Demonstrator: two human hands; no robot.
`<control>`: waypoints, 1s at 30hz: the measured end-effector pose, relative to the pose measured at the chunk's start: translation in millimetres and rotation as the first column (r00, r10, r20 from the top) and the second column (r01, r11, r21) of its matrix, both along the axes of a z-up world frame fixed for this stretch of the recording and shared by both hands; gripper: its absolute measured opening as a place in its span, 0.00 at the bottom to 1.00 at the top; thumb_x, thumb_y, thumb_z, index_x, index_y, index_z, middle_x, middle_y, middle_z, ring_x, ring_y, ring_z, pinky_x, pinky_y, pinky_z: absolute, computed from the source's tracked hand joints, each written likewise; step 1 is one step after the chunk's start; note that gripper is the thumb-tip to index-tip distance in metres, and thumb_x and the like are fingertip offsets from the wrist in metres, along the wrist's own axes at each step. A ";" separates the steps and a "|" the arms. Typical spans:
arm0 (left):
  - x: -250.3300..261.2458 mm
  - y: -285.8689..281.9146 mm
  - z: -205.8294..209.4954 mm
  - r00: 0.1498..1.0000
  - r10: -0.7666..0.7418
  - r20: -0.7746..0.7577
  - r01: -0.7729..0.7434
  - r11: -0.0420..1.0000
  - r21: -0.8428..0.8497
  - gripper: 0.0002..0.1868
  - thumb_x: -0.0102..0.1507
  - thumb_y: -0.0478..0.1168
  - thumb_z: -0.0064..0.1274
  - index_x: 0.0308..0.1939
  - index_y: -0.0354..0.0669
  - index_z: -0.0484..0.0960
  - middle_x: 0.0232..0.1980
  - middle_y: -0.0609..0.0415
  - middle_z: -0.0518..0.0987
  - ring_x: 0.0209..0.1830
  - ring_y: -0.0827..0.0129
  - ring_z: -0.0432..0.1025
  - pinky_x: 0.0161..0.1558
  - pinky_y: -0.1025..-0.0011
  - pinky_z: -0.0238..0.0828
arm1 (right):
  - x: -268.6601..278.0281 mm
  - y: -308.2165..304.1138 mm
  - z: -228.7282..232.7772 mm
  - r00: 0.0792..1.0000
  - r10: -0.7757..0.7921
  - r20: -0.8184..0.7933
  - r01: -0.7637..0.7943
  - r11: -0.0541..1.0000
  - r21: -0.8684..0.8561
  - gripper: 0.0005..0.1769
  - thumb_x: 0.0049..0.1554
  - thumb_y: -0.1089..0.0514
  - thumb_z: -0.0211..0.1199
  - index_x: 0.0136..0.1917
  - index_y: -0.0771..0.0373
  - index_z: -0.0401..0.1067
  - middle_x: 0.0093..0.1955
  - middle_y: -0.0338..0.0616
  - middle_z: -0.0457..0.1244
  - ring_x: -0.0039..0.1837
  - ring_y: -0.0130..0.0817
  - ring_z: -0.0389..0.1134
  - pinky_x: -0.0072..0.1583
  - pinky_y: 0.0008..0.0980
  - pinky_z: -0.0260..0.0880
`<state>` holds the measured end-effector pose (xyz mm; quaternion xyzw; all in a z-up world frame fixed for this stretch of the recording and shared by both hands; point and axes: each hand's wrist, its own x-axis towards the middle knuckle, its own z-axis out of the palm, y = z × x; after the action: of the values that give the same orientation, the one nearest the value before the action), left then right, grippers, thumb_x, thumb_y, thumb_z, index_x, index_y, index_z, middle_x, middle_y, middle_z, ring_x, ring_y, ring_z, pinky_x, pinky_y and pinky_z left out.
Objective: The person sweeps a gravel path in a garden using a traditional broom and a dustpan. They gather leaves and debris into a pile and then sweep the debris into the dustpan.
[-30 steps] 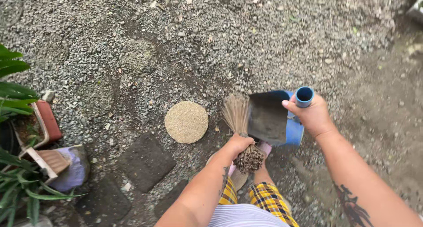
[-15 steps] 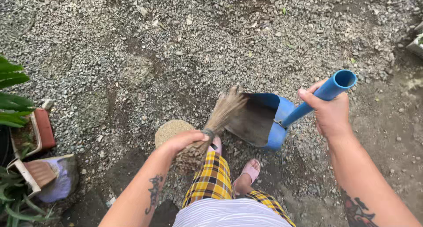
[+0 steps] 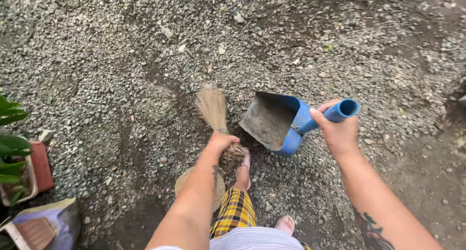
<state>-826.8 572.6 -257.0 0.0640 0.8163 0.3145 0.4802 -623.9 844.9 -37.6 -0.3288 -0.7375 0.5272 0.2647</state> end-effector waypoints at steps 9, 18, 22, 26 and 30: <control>-55.3 -39.1 88.6 0.845 -0.451 0.288 0.362 0.878 0.312 0.41 0.44 0.59 0.65 0.53 0.35 0.84 0.50 0.44 0.86 0.49 0.59 0.79 0.54 0.68 0.72 | -82.1 28.8 -10.5 0.991 -0.093 0.098 0.108 0.981 -0.163 0.11 0.54 0.62 0.75 0.41 0.59 0.71 0.42 0.35 0.66 0.44 0.25 0.66 0.46 0.28 0.66; -48.6 19.3 53.9 0.904 -0.424 0.057 0.428 0.897 -0.110 0.44 0.40 0.57 0.71 0.52 0.31 0.82 0.53 0.37 0.83 0.51 0.51 0.80 0.56 0.63 0.75 | -131.0 30.8 -8.2 0.983 -0.032 0.181 0.047 0.996 -0.079 0.11 0.53 0.61 0.76 0.40 0.60 0.73 0.40 0.33 0.67 0.43 0.22 0.67 0.48 0.26 0.69; -50.4 14.9 41.8 0.896 -0.427 0.121 0.423 0.904 0.057 0.41 0.47 0.61 0.69 0.52 0.32 0.82 0.54 0.38 0.81 0.53 0.50 0.77 0.56 0.60 0.72 | -156.9 56.6 6.3 0.985 0.056 0.160 -0.040 0.994 -0.105 0.11 0.53 0.61 0.76 0.41 0.60 0.73 0.40 0.34 0.66 0.43 0.24 0.66 0.47 0.27 0.66; -75.4 -28.0 89.6 0.898 -0.393 0.195 0.360 0.914 0.186 0.38 0.47 0.60 0.64 0.49 0.33 0.86 0.47 0.42 0.86 0.47 0.55 0.81 0.52 0.63 0.75 | -182.0 83.4 15.1 0.995 0.065 0.079 -0.056 0.992 -0.116 0.10 0.54 0.62 0.76 0.42 0.60 0.73 0.41 0.34 0.67 0.44 0.24 0.67 0.48 0.26 0.67; -100.2 -49.8 139.6 0.944 -0.152 0.292 0.086 0.970 0.229 0.31 0.51 0.54 0.64 0.50 0.35 0.85 0.45 0.49 0.85 0.43 0.65 0.77 0.50 0.65 0.73 | -218.7 110.3 13.8 0.996 0.084 0.033 -0.078 0.985 -0.155 0.10 0.53 0.61 0.76 0.41 0.60 0.73 0.41 0.34 0.67 0.43 0.24 0.67 0.47 0.26 0.67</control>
<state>-927.0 522.8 -117.5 0.1148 0.6878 0.3767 0.6099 -842.6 955.2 -23.8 -0.3284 -0.7124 0.5863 0.2024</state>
